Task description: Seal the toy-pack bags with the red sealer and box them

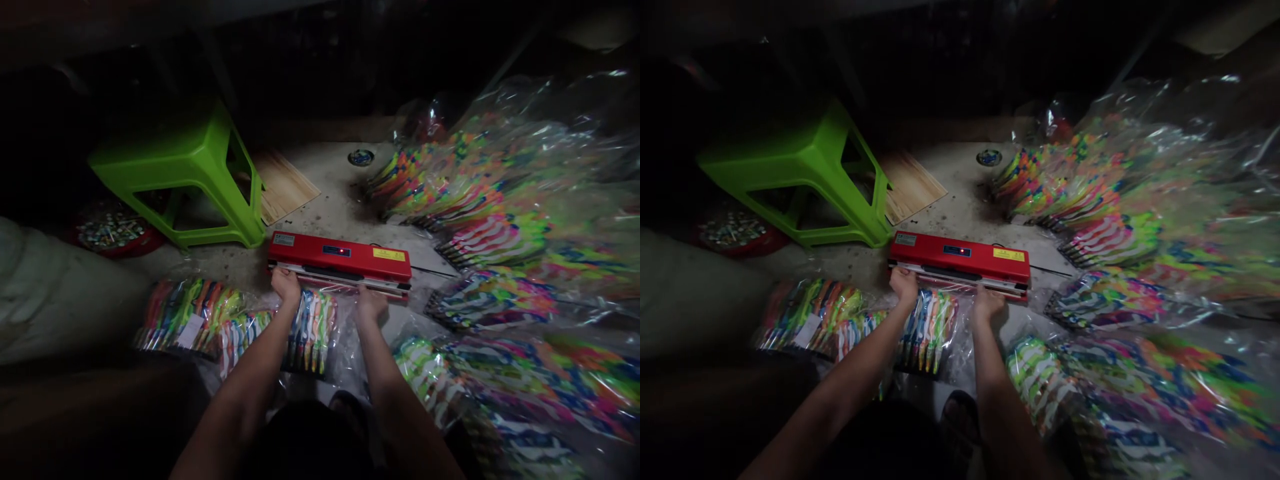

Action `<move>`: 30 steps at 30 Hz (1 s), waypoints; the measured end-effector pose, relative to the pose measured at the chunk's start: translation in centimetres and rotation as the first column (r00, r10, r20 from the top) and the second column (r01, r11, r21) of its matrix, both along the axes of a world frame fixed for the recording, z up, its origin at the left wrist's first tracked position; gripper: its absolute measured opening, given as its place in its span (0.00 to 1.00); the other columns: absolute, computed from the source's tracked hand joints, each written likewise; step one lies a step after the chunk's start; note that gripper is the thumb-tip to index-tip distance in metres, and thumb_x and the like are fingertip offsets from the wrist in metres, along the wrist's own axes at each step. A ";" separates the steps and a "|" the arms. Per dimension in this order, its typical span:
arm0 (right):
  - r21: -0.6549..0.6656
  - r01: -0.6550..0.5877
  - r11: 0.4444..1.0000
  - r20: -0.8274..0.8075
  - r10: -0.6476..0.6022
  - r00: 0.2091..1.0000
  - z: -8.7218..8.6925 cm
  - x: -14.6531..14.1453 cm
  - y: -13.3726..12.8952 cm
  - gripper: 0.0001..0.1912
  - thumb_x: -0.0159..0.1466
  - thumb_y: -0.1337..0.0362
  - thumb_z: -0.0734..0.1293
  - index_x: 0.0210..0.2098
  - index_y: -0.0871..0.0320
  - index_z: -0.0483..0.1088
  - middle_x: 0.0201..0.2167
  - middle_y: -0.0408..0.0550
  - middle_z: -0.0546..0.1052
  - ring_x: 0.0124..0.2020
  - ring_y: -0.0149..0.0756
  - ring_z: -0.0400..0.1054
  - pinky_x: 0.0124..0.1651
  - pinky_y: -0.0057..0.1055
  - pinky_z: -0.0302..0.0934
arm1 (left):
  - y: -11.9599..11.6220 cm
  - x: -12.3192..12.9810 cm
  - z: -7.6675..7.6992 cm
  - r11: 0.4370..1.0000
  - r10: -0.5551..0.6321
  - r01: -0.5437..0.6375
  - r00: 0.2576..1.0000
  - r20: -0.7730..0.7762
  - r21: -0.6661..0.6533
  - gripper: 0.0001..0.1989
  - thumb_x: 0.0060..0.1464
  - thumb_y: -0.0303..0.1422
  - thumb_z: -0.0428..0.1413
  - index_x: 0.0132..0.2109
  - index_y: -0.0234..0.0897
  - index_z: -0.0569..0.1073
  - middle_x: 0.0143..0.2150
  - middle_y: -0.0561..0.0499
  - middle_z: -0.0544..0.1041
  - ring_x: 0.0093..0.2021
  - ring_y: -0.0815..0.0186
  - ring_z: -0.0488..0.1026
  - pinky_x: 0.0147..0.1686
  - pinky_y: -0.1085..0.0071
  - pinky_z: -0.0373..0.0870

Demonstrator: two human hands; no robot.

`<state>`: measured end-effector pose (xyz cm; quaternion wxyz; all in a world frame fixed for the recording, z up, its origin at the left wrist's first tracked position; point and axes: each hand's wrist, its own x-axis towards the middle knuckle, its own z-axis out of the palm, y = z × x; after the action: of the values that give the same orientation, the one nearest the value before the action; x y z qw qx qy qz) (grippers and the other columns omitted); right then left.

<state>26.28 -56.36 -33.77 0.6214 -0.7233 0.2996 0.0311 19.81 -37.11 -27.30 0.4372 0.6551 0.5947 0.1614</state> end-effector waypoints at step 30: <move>-0.674 -0.698 0.243 0.095 0.965 0.245 10.4 4.2 6.2 0.19 0.65 0.61 0.71 0.55 0.58 0.79 0.45 0.54 0.76 0.44 0.40 0.71 0.51 0.34 0.65 | -7.2 -2.7 -0.6 0.249 -0.821 0.912 0.377 -0.429 0.325 0.22 0.68 0.26 0.49 0.65 0.27 0.74 0.67 0.38 0.74 0.70 0.55 0.68 0.76 0.51 0.54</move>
<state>30.52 -50.14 -23.33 0.3354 -0.8751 -0.3324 0.1060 17.08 -44.34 -27.90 0.2067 0.9732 0.1002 -0.0115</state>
